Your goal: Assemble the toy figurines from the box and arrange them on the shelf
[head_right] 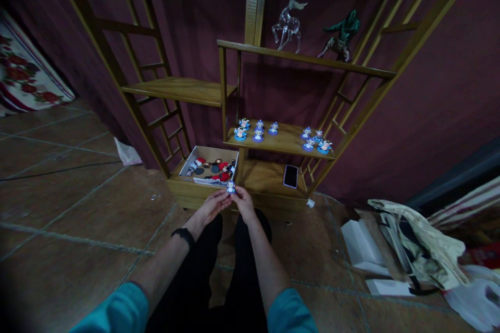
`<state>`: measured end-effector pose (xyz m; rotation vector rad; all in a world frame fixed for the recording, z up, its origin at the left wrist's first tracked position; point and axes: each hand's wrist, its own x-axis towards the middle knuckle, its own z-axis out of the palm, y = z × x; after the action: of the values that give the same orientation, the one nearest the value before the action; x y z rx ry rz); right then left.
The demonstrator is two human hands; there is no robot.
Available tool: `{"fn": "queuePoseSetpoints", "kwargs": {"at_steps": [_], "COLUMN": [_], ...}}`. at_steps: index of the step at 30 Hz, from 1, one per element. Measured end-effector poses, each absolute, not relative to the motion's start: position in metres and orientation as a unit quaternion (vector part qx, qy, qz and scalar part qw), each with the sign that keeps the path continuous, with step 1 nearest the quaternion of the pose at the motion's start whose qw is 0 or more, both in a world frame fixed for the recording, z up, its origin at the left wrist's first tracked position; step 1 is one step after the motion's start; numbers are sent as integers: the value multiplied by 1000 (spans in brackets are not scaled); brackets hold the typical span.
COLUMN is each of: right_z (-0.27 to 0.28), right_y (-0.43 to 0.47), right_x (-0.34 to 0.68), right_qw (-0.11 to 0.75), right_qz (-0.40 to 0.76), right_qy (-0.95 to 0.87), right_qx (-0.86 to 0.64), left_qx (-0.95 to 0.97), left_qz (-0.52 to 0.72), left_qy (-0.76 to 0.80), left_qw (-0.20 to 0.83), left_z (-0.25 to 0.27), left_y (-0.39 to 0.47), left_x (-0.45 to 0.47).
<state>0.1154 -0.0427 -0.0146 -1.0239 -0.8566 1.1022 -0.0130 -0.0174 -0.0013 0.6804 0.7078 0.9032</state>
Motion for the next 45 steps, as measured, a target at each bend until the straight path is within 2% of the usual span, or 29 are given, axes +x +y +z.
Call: {"fn": "queuePoseSetpoints", "kwargs": {"at_steps": [45], "right_z": [-2], "right_y": [-50], "right_x": [118], "right_qw": [650], "right_qz": [467], "right_qy": [-391], "right_qx": [-455], "left_qx": [325], "left_qz": [409], "left_qy": [310], "left_qw": [794], "left_z": [-9], "left_y": [-15], "left_x": [-14]}}
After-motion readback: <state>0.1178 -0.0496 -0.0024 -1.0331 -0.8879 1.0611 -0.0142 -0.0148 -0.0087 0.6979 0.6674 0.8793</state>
